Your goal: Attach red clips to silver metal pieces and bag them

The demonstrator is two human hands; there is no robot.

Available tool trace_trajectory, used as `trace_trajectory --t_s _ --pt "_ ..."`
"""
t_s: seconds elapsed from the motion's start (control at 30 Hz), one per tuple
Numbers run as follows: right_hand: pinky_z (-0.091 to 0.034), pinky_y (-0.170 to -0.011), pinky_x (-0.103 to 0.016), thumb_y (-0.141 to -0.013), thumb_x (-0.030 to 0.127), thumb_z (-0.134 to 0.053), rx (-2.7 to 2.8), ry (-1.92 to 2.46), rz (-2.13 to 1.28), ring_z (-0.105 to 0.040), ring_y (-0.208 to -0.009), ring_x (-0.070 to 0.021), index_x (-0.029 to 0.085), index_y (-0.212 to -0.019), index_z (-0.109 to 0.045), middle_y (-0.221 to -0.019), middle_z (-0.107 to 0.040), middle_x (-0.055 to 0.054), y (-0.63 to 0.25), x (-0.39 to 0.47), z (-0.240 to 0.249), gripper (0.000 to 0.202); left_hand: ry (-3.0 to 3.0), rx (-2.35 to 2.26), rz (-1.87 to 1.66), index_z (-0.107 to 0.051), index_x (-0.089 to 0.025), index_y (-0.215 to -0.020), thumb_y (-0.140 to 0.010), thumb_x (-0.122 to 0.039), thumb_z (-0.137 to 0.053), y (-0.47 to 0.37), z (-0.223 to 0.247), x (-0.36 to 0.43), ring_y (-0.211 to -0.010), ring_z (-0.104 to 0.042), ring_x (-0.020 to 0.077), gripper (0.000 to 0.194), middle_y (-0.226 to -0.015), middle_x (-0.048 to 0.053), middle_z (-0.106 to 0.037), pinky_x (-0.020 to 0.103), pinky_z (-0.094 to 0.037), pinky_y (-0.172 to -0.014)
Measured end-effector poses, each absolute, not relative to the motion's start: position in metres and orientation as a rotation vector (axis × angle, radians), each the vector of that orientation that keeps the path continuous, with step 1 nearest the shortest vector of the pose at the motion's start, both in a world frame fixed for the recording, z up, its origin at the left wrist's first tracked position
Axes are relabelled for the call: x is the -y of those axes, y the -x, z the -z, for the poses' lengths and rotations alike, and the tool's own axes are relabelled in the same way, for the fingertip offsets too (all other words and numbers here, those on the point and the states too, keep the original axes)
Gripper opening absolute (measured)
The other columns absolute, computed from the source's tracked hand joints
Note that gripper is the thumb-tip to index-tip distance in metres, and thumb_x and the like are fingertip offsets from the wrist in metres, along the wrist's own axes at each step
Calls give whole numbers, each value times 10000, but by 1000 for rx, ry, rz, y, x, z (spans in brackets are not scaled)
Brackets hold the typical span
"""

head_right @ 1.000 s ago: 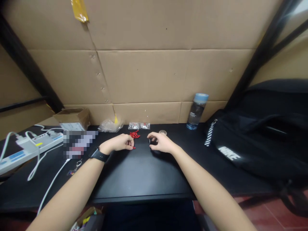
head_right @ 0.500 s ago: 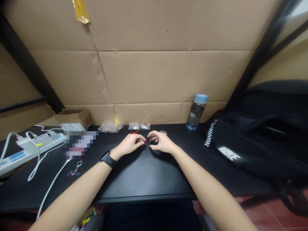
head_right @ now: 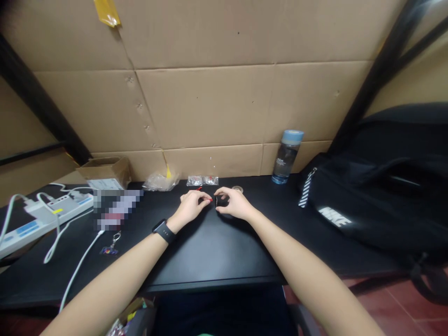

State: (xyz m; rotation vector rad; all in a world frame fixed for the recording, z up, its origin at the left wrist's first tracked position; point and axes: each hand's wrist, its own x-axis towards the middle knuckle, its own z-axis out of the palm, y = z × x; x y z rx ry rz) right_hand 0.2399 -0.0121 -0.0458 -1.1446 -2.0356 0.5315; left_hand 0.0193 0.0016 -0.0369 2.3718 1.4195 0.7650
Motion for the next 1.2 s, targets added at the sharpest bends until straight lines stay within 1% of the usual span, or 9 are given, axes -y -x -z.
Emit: trace_trajectory --t_s 0.07,0.17,0.27,0.47,0.63,0.73,1.03,1.2 --pt "-529 -762 -301 -698 233 -820 2036 1133 -531 -700 -953 -205 243 -1144 -694 -1085 -754 -37 -240 12 46 463 -2387 -1405 -798 -767 -304 -973 -946 -300 -648 -20 37 -1 -1185 -592 279 122 -1047 6 -769 431 -346 -963" --pt "-526 -754 -295 -703 228 -816 2041 1120 -515 -697 -946 -201 242 -1144 -690 -1083 -753 -34 -239 12 46 459 -2411 -1372 -836 -768 -300 -958 -950 -313 -658 -23 40 -1 -1173 -582 266 112 -1074 13 -750 429 -332 -951" --pt "-528 -755 -294 -707 229 -813 2035 1116 -503 -698 -940 -197 238 -1135 -683 -1091 -750 -35 -238 12 47 447 -2433 -1357 -876 -775 -300 -927 -938 -323 -685 -26 44 1 -1187 -559 254 93 -1147 18 -706 433 -318 -952" --pt "-567 -787 -304 -705 236 -816 1981 1099 -590 -721 -955 -205 216 -1109 -665 -1085 -749 -54 -235 14 45 431 -2444 -1360 -933 -790 -318 -899 -916 -335 -717 -31 50 3 -1270 -468 283 76 -1252 26 -636 457 -310 -967" --pt "-588 -857 -336 -702 188 -799 1957 1066 -684 -732 -1000 -222 200 -1083 -668 -1055 -751 -61 -233 14 45 403 -2433 -1372 -937 -794 -329 -888 -916 -342 -711 -32 50 3 -1262 -455 290 88 -1242 25 -639 470 -312 -963" --pt "-593 -897 -354 -707 190 -799 1942 1032 -752 -733 -1019 -227 190 -1086 -669 -1046 -754 -66 -233 12 50 401 -2436 -1384 -932 -792 -324 -874 -911 -323 -713 -32 51 3 -1246 -464 282 88 -1230 20 -642 470 -311 -957" --pt "-595 -942 -380 -706 171 -790 1959 1018 -760 -742 -994 -223 179 -1089 -682 -1035 -762 -70 -232 12 52 399 -2428 -1399 -900 -794 -321 -829 -880 -291 -727 -32 54 2 -1216 -469 281 89 -1178 18 -667 475 -296 -949" --pt "-599 -921 -364 -712 183 -789 1990 1001 -770 -748 -999 -225 177 -1095 -686 -1028 -772 -70 -230 15 46 396 -2399 -1426 -901 -795 -313 -807 -856 -279 -729 -33 54 1 -1189 -481 277 88 -1149 24 -675 476 -300 -946"
